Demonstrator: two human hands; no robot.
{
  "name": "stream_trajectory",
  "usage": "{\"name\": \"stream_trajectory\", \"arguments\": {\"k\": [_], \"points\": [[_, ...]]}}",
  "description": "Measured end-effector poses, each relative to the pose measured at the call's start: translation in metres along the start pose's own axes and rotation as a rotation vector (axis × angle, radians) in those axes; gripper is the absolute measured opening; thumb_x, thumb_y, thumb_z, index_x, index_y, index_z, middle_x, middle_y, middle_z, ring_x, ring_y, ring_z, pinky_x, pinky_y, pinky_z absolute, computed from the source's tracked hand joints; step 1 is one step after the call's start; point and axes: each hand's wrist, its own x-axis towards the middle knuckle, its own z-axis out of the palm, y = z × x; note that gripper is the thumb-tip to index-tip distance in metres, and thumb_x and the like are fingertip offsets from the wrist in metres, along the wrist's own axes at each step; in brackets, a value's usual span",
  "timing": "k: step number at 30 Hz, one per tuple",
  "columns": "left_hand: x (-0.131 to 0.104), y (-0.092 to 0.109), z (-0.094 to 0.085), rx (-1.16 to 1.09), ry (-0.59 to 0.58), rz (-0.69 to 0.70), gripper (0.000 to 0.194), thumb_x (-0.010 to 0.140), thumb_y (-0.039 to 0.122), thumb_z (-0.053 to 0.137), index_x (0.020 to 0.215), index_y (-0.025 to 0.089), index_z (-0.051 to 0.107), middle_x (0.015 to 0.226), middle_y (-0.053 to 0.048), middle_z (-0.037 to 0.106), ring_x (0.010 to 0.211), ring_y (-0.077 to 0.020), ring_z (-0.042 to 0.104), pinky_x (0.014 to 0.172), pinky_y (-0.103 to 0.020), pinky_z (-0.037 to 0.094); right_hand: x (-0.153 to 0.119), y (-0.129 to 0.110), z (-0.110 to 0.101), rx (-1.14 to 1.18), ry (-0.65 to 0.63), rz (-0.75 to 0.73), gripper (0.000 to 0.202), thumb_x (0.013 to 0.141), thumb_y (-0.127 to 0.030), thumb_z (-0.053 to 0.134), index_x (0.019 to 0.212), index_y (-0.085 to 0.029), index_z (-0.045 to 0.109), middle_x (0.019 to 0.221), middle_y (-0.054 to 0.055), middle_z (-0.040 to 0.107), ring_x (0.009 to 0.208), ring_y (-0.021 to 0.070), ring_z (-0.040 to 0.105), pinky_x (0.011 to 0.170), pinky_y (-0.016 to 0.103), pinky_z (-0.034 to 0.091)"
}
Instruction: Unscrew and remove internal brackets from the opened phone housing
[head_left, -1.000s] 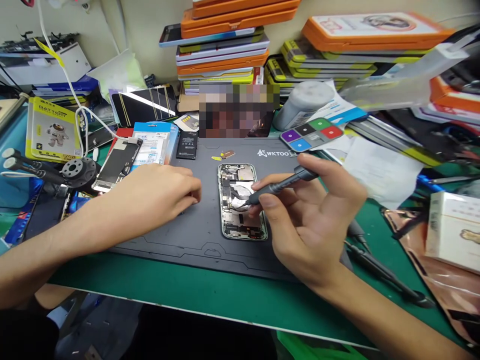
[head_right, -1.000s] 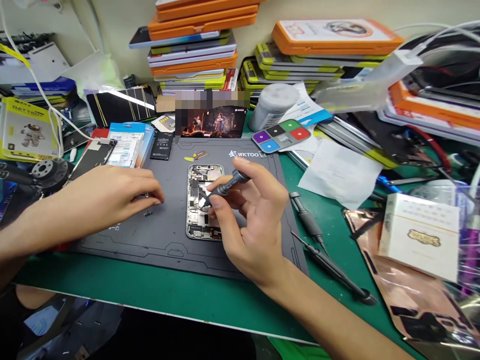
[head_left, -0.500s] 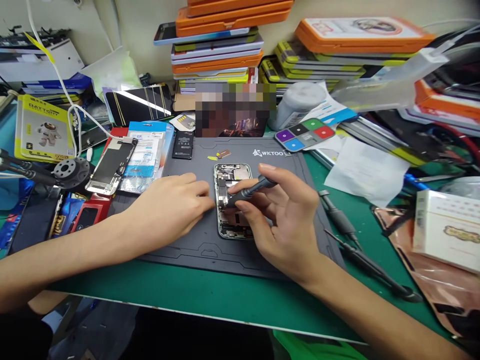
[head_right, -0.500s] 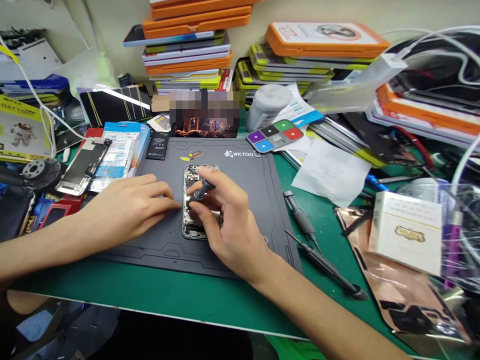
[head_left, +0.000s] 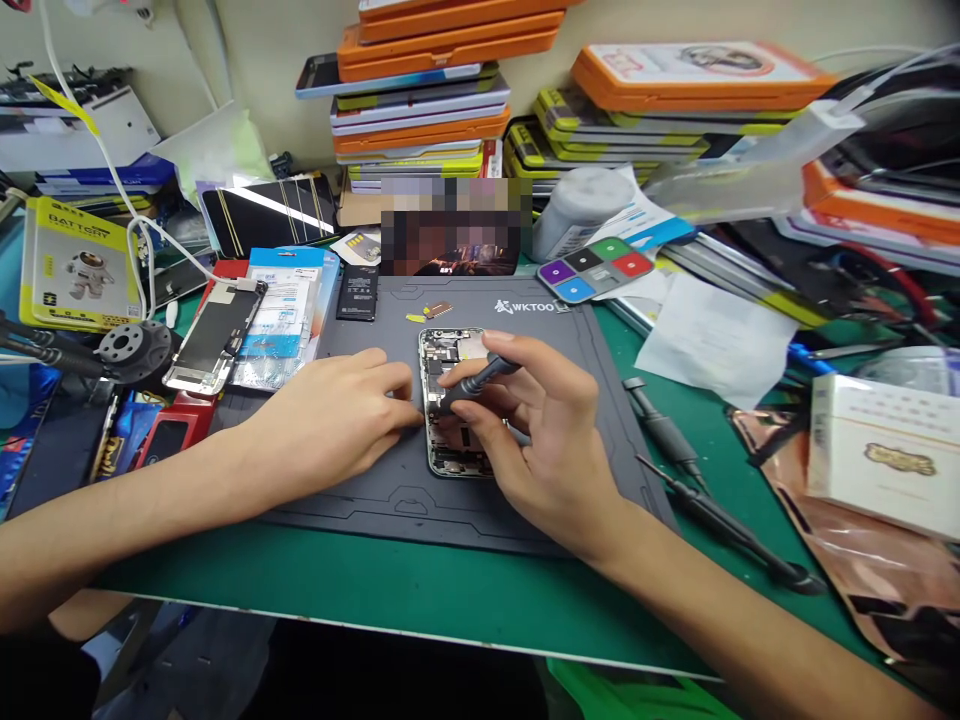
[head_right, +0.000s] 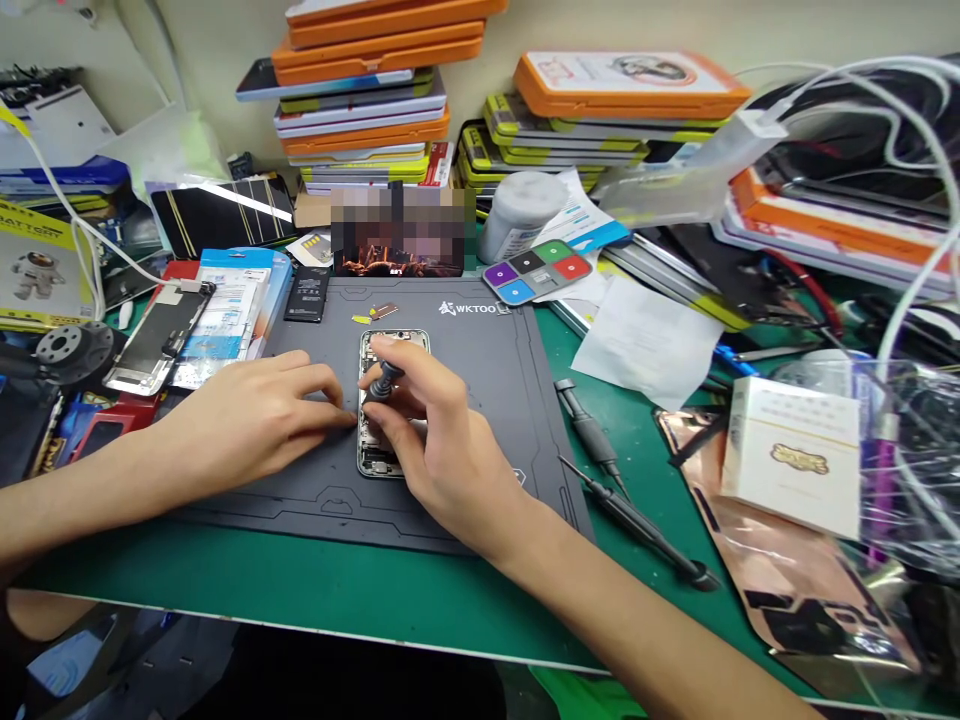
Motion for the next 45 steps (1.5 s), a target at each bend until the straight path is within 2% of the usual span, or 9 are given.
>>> {"name": "stream_trajectory", "arguments": {"k": [11, 14, 19, 24, 30, 39, 45], "points": [[0.000, 0.003, 0.000, -0.009, 0.012, -0.001, 0.016, 0.099, 0.020, 0.061, 0.103, 0.022, 0.076, 0.104, -0.003, 0.070, 0.088, -0.0204, 0.062, 0.069, -0.033, 0.044, -0.002, 0.005, -0.002, 0.004, -0.044, -0.046, 0.066, 0.099, -0.006, 0.053, 0.153, -0.038, 0.032, 0.125, 0.007, 0.063, 0.095, 0.0153, 0.069, 0.087, 0.039, 0.065], [-0.001, 0.003, 0.000, -0.006, -0.003, -0.008, 0.014, 0.097, 0.019, 0.064, 0.102, 0.022, 0.076, 0.104, -0.002, 0.070, 0.088, -0.0201, 0.062, 0.068, -0.033, 0.044, -0.001, 0.003, -0.001, -0.009, -0.013, -0.046, 0.068, 0.097, -0.004, 0.056, 0.152, -0.038, 0.034, 0.124, 0.007, 0.063, 0.093, 0.0157, 0.070, 0.084, 0.037, 0.066], [-0.001, 0.004, -0.001, 0.007, -0.009, -0.009, 0.018, 0.099, 0.020, 0.060, 0.102, 0.023, 0.077, 0.101, -0.002, 0.069, 0.086, -0.0205, 0.060, 0.066, -0.034, 0.043, -0.004, -0.003, -0.002, 0.061, 0.110, -0.153, 0.073, 0.092, 0.002, 0.059, 0.151, -0.038, 0.040, 0.121, 0.007, 0.061, 0.096, 0.0169, 0.070, 0.067, 0.028, 0.067], [-0.002, 0.006, -0.001, 0.000, -0.019, -0.018, 0.016, 0.097, 0.020, 0.063, 0.103, 0.023, 0.077, 0.101, -0.002, 0.068, 0.088, -0.0206, 0.060, 0.066, -0.034, 0.042, -0.012, 0.002, -0.003, 0.048, -0.010, -0.119, 0.077, 0.092, 0.003, 0.059, 0.155, -0.036, 0.036, 0.119, 0.007, 0.063, 0.102, 0.0188, 0.071, 0.075, 0.032, 0.069], [-0.002, 0.005, 0.000, -0.011, -0.029, -0.031, 0.019, 0.096, 0.019, 0.065, 0.110, 0.024, 0.077, 0.104, -0.002, 0.069, 0.088, -0.0204, 0.060, 0.063, -0.034, 0.041, -0.012, 0.004, -0.003, 0.051, -0.024, -0.105, 0.078, 0.091, 0.005, 0.058, 0.155, -0.035, 0.036, 0.121, 0.008, 0.062, 0.103, 0.0186, 0.071, 0.081, 0.035, 0.068], [-0.001, 0.006, 0.000, -0.022, -0.029, -0.039, 0.016, 0.096, 0.019, 0.065, 0.106, 0.023, 0.077, 0.101, -0.001, 0.069, 0.086, -0.0201, 0.061, 0.062, -0.033, 0.040, -0.014, 0.003, -0.003, 0.054, -0.028, -0.108, 0.079, 0.091, 0.006, 0.057, 0.155, -0.036, 0.035, 0.126, 0.008, 0.063, 0.106, 0.0190, 0.071, 0.083, 0.035, 0.068], [-0.002, 0.006, 0.002, -0.015, -0.018, -0.032, 0.016, 0.095, 0.019, 0.066, 0.106, 0.023, 0.077, 0.099, -0.001, 0.068, 0.084, -0.0205, 0.060, 0.062, -0.034, 0.038, -0.012, 0.003, -0.004, 0.010, -0.035, -0.129, 0.081, 0.090, 0.005, 0.060, 0.155, -0.037, 0.034, 0.129, 0.009, 0.064, 0.106, 0.0189, 0.072, 0.075, 0.032, 0.068]]}}
